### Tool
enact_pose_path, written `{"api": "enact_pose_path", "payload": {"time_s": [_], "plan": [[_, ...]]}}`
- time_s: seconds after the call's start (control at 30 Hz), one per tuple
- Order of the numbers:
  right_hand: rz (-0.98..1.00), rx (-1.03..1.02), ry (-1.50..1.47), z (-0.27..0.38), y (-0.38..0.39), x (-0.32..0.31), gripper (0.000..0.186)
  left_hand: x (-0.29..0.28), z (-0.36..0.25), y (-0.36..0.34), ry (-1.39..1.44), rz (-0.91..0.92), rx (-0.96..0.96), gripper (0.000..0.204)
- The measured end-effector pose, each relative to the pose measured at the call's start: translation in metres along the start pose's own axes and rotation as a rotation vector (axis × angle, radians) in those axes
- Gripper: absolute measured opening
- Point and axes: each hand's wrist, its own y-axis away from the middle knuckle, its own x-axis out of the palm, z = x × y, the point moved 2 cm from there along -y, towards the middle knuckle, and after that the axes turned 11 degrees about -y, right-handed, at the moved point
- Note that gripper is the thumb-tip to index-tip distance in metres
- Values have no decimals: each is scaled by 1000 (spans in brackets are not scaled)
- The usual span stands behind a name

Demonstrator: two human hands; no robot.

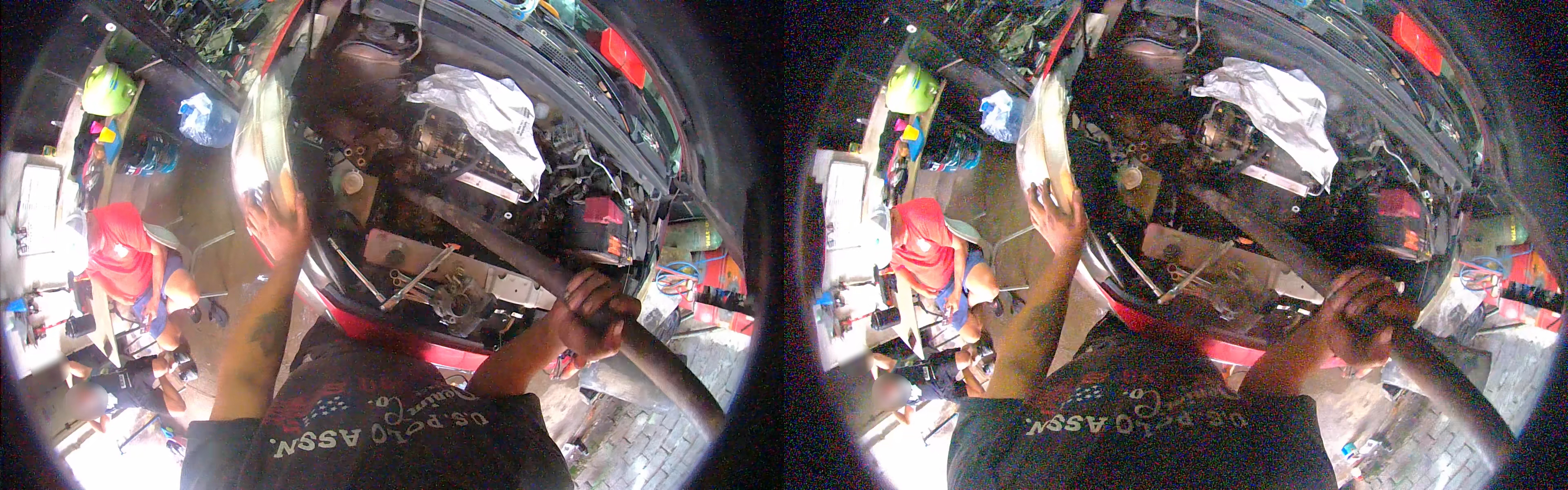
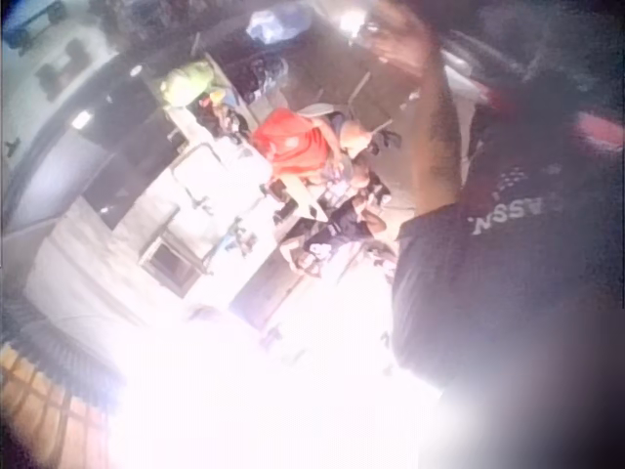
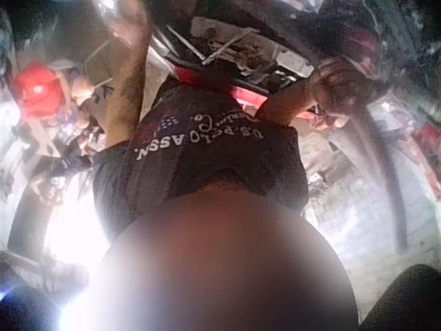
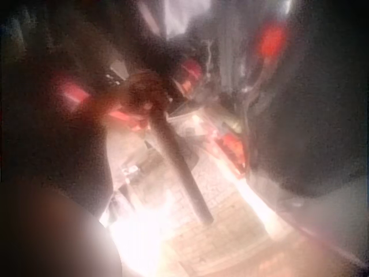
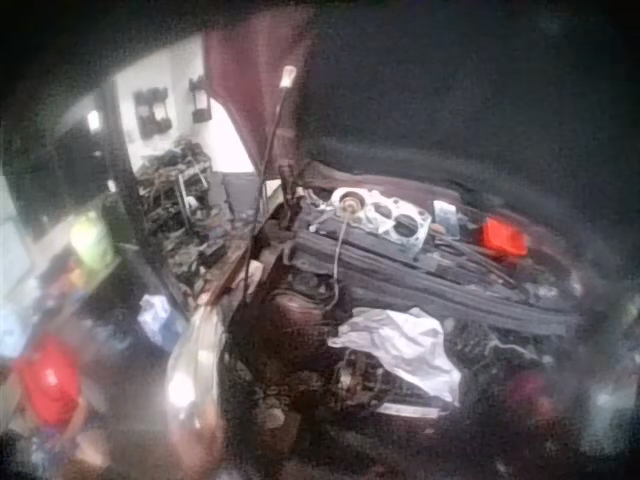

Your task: The person works on a car engine with the hood open, using a wrench and a long metal pipe to loosen or adjust components. They retrieve the pipe from a cluttered workbench, return to the engine bay, and apply force with the pipe while manipulating engine parts.

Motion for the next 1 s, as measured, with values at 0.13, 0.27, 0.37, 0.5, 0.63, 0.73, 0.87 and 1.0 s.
{"api": "enact_pose_path", "payload": {"time_s": [0.13, 0.27, 0.37, 0.5, 0.63, 0.73, 0.87, 1.0], "plan": [[39, -7, -13, -14, -10, 36, 34, -5, -2, 0, -54, -41, 32, 66], [87, -7, 53, -19, -17, 61, 33, -9, -2, 0, -32, -46, 30, 65], [195, 49, -9, -29, -17, 76, 33, -8, 0, 0, 76, 29, -14, 71], [259, 79, 21, -56, -13, 93, 30, -8, 0, -1, 18, -23, 10, 69], [212, 144, 12, -80, -5, 112, 32, -7, 1, 0, 67, 34, -24, 71], [290, 173, 15, -95, -2, 125, 25, -8, 2, 0, 51, 21, -9, 71], [286, 196, 21, -118, 4, 139, 21, -11, 3, 0, 101, 9, -15, 69], [299, 292, 22, -141, 11, 155, 23, -11, 5, 0, 108, 50, -37, 69]]}}
